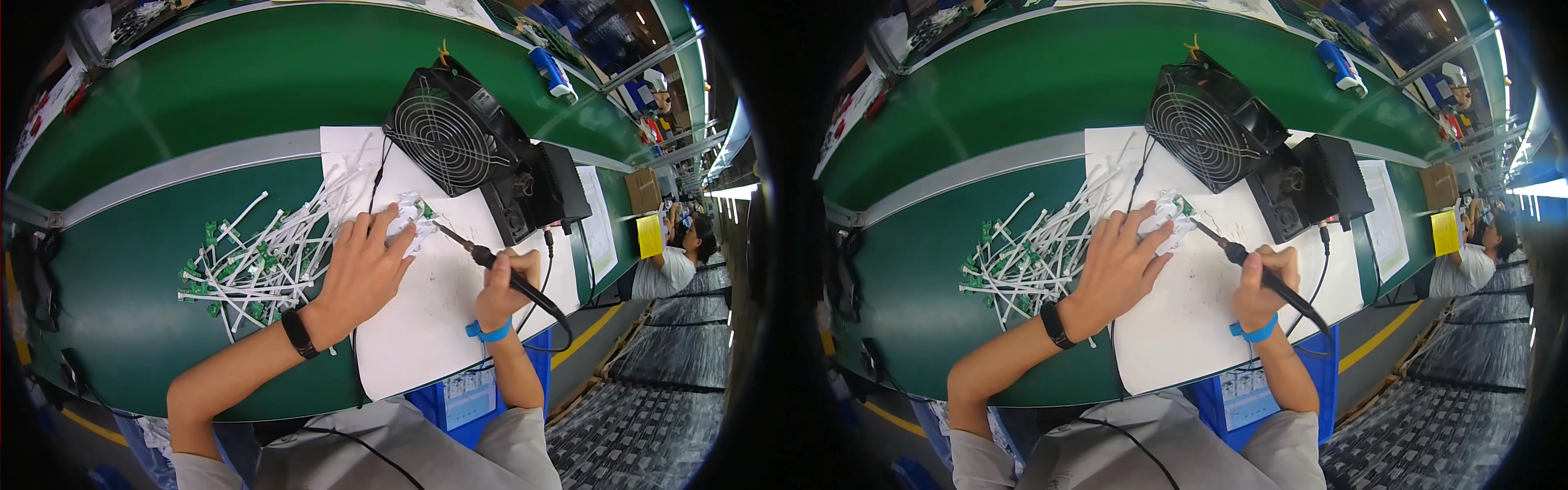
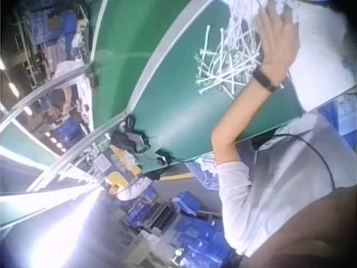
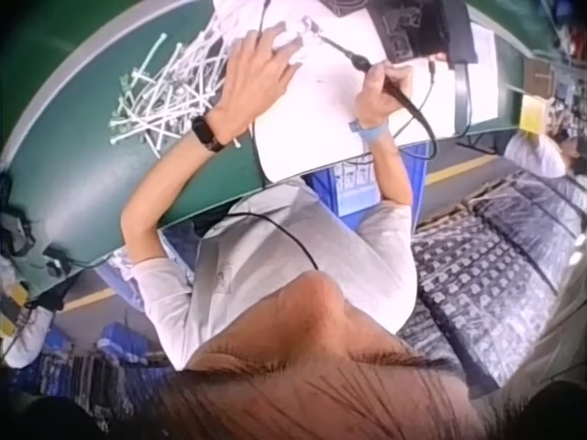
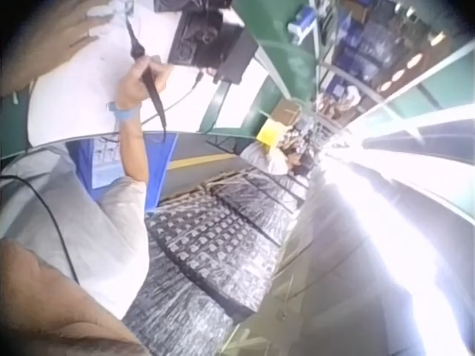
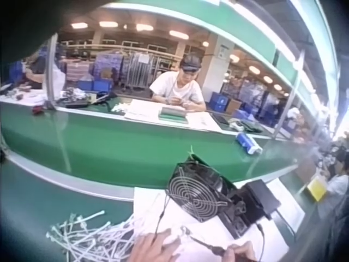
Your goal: Soldering wires onto small circuit boards and assembling them into plastic housings on a production line.
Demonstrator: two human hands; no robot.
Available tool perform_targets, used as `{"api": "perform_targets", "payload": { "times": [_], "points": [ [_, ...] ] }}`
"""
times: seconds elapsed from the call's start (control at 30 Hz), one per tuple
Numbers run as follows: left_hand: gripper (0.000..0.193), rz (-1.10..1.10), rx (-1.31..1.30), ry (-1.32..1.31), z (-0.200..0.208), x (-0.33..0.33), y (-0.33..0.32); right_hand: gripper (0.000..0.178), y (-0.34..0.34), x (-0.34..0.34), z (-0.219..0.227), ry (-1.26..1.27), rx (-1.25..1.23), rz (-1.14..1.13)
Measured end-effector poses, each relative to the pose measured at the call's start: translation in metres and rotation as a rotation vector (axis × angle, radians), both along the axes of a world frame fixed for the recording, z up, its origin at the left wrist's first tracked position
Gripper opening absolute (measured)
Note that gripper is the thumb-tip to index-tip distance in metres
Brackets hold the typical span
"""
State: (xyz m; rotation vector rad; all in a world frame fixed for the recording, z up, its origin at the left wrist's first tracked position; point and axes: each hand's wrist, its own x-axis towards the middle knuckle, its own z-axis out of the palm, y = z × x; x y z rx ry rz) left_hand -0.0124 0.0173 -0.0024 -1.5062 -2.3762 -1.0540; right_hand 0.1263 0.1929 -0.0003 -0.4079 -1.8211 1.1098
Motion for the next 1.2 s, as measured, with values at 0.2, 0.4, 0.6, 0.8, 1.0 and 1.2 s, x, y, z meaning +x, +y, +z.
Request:
{"api": "perform_targets", "payload": {
  "times": [0.2,0.4,0.6,0.8,1.0,1.2],
  "points": [
    [0.04,-0.011,-0.012,0.01,-0.001,0.001,-0.002,0.023,0.037,0.03,0.042,0.177,0.311,-0.303],
    [0.039,0.034,0.043,0.044,-0.008,0.001,-0.002,0.026,0.1,0.024,0.05,0.069,0.259,-0.41],
    [0.041,0.022,0.038,0.085,-0.013,0.005,-0.003,0.026,0.123,-0.027,0.022,-0.065,0.083,-0.258],
    [0.042,0.029,0.062,0.129,-0.012,0.005,-0.005,0.027,0.122,-0.046,0.005,-0.033,0.175,-0.263],
    [0.038,0.016,0.112,0.223,-0.017,-0.001,-0.004,0.021,0.093,-0.033,0.035,-0.196,-0.152,-0.112],
    [0.032,0.123,0.111,0.374,0.031,0.0,-0.034,0.028,0.059,0.025,0.029,-0.187,-0.283,-0.064]
  ]
}}
